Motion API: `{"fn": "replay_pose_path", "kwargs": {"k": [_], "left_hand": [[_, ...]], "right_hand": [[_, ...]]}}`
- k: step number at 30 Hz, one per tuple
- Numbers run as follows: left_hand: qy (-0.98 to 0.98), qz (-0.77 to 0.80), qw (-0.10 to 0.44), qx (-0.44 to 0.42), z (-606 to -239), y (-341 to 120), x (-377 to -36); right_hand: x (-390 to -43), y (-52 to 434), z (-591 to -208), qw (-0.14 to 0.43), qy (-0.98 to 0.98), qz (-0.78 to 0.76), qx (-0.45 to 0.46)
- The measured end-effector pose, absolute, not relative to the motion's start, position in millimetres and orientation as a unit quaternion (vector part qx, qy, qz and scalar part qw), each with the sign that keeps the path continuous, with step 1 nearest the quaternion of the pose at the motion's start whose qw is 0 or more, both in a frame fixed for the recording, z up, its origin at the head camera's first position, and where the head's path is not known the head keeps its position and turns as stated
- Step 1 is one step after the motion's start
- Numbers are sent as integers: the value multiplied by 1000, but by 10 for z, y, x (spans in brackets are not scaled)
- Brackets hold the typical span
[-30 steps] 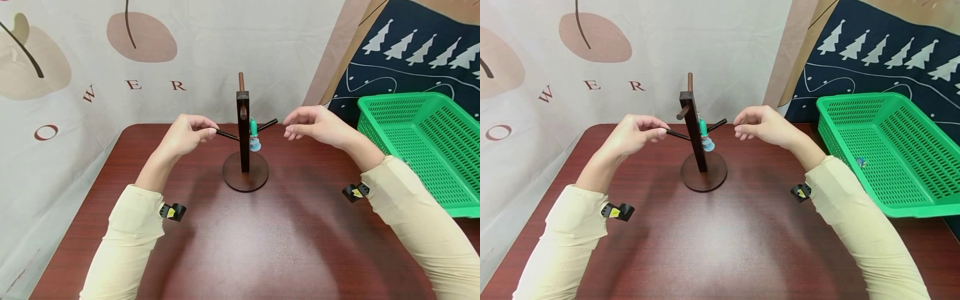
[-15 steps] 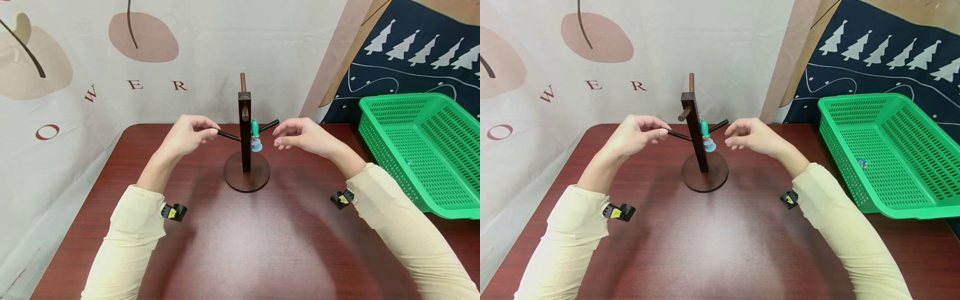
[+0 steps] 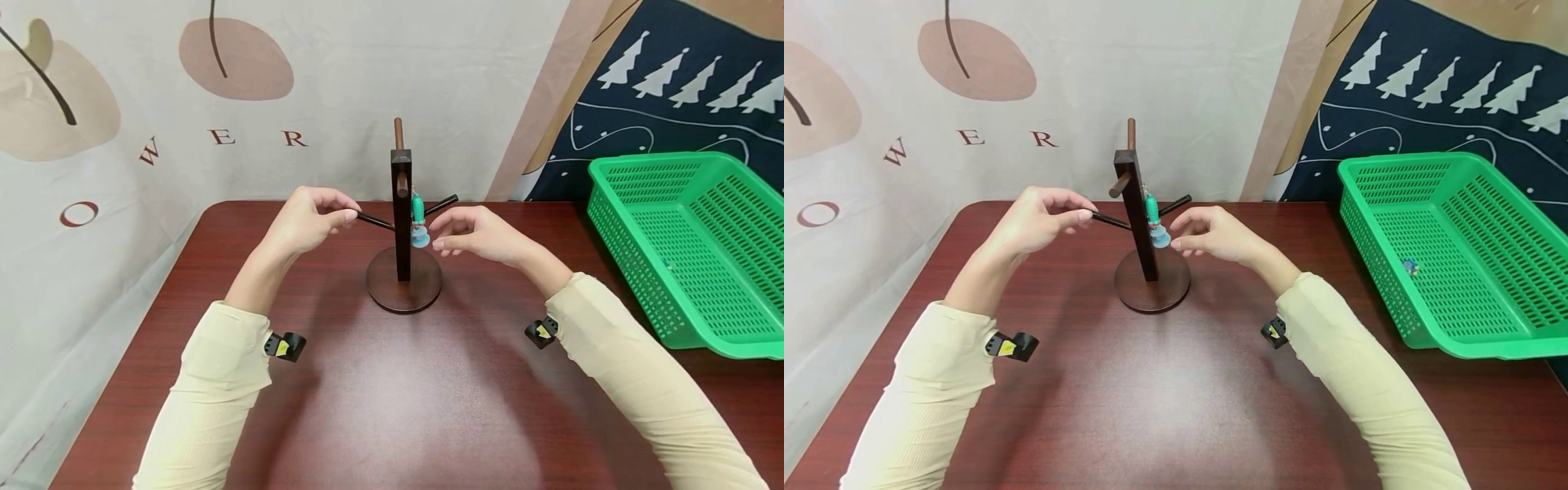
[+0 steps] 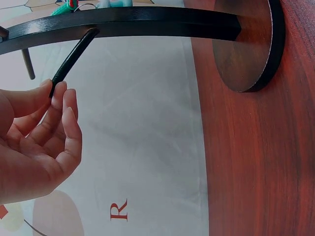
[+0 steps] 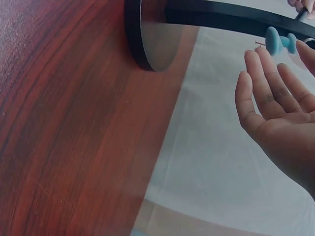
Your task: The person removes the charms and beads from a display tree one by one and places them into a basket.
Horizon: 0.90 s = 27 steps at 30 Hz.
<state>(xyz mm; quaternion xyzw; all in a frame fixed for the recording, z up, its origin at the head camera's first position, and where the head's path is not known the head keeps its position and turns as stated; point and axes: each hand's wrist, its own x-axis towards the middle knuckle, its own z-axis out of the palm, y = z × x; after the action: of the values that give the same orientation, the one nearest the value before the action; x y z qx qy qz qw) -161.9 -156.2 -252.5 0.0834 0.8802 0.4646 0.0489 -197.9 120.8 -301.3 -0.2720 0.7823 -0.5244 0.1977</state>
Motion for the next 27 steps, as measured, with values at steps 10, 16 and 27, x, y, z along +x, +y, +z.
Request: {"fn": "replay_pose_path", "kwargs": {"k": [10, 16, 27], "left_hand": [[883, 459, 49, 82, -2519, -1559, -1617], [882, 461, 50, 80, -2515, -1558, -1612], [881, 464, 52, 78, -2510, -1556, -1608]], "right_hand": [[-1965, 1105, -3064, 209, 775, -535, -263], [-1955, 1046, -3085, 207, 772, -541, -261], [-1961, 1013, -3119, 211, 777, -527, -272]]}}
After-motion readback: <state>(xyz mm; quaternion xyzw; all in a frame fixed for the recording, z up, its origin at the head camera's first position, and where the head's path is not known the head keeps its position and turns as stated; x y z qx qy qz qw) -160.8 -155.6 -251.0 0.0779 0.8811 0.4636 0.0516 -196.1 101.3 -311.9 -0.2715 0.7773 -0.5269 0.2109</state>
